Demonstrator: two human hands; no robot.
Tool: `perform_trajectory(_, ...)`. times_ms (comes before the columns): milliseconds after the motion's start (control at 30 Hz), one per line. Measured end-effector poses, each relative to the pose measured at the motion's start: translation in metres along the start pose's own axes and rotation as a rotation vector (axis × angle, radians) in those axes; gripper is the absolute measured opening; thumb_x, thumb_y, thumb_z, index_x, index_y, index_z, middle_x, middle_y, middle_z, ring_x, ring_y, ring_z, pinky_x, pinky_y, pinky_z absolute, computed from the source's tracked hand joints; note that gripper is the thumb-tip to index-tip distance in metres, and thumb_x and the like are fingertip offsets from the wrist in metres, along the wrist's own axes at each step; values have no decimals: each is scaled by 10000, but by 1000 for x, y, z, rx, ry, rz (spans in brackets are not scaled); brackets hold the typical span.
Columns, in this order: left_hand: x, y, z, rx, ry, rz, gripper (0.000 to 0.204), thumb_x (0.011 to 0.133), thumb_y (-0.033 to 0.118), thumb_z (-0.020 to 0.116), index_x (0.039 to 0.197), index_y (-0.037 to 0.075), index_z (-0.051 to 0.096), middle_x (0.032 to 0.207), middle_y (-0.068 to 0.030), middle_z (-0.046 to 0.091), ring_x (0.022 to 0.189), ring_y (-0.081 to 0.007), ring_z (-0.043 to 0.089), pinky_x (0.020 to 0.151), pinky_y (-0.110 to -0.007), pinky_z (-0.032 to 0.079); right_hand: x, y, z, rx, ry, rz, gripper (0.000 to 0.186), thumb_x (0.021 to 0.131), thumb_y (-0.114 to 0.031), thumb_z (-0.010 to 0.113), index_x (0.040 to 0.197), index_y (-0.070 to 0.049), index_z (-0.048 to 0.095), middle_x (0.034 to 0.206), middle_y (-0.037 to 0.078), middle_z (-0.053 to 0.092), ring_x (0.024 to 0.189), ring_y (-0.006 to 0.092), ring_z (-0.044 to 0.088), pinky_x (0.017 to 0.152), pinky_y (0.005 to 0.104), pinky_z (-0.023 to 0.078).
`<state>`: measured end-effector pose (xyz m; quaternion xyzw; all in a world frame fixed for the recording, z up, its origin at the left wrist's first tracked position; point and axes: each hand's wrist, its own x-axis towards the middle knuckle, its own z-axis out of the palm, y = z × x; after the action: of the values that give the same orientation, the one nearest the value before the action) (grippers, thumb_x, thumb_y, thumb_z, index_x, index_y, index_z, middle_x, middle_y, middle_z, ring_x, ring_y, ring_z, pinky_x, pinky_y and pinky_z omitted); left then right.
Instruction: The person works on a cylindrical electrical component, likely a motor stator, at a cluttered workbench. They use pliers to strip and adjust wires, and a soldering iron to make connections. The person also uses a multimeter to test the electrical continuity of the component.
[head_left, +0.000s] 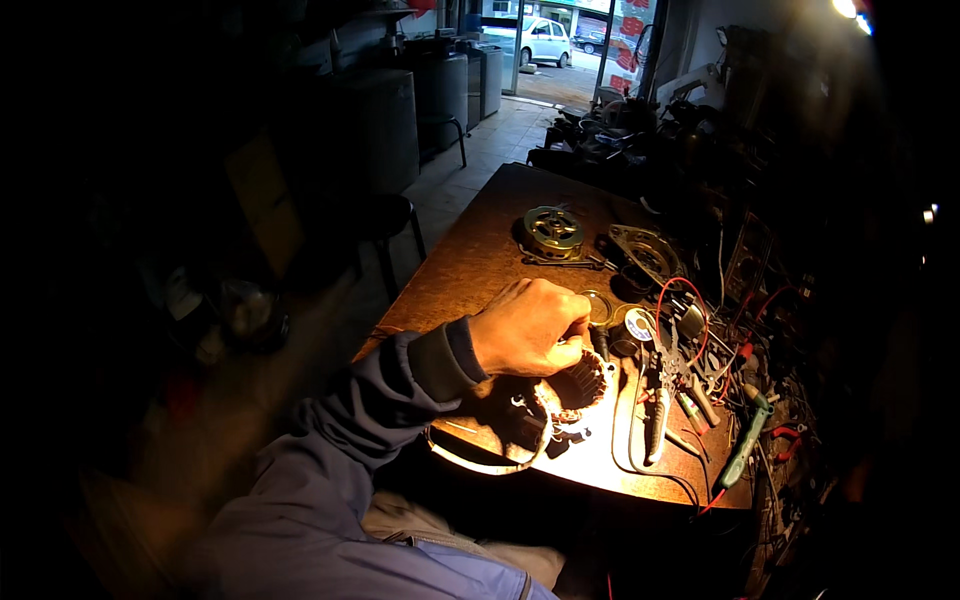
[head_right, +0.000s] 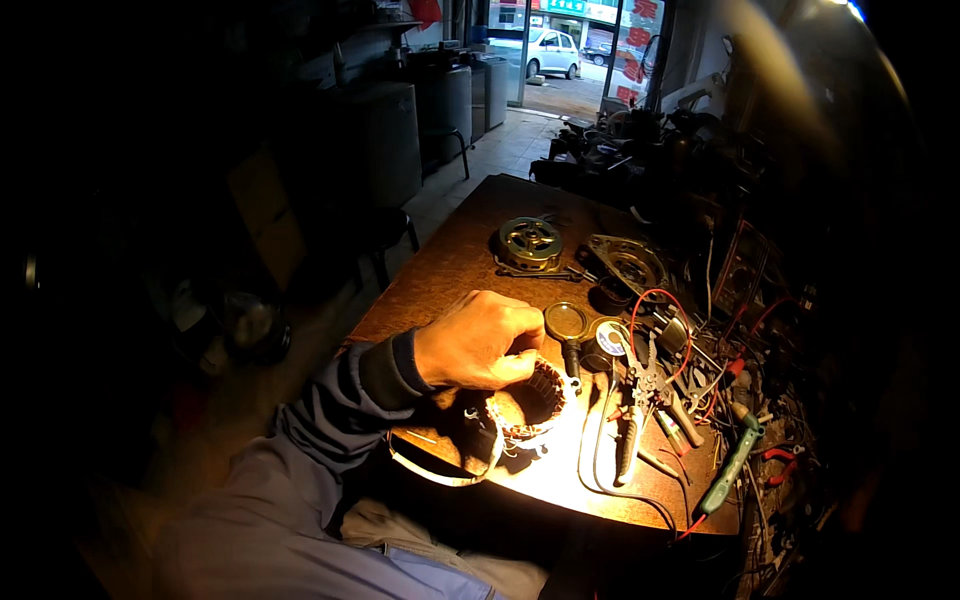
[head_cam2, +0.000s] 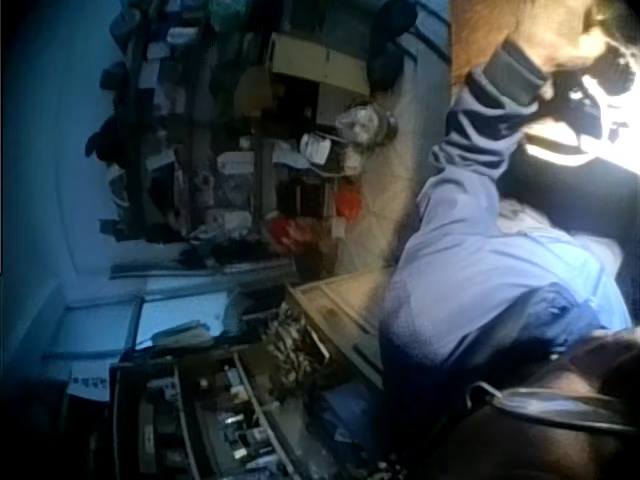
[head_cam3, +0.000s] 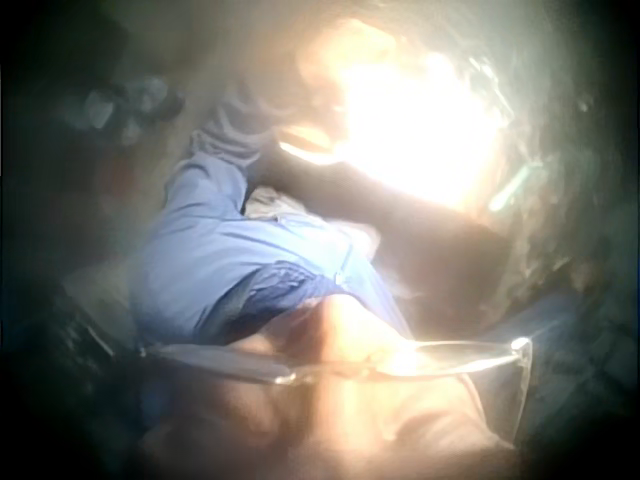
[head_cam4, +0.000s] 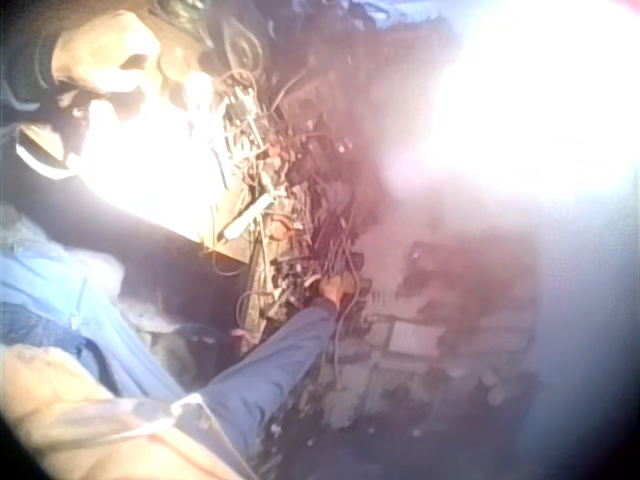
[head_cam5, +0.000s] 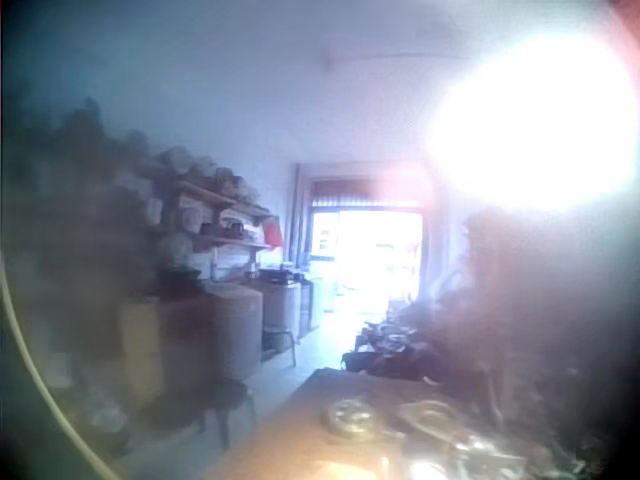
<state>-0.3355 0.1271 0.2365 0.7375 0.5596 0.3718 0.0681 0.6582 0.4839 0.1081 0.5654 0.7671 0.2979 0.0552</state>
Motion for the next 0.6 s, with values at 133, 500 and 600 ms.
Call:
perform_trajectory(133,1,-6,3,46,27,56,157,831,141,731,883,-5,708,829,-185,729,752,-362,731,674,-429,576,5,-39,-46,167,81,107,631,1043,-489,620,1456,-24,511,901,203,735,732,309,723,618,541,527)
perform_trajectory(500,3,-27,8,173,126,19,158,861,141,717,890,-14,734,822,-206,738,755,-376,744,699,-448,588,-60,-176,-275,759,413,364,600,1065,-440,601,1456,3,497,836,164,685,689,262,683,569,458,502)
perform_trajectory(600,5,-30,9,162,92,-7,165,855,140,709,905,-12,751,821,-213,741,760,-377,750,700,-444,592,-96,-192,-337,888,500,435,591,1071,-426,596,1457,10,493,818,153,672,677,249,672,556,435,495)
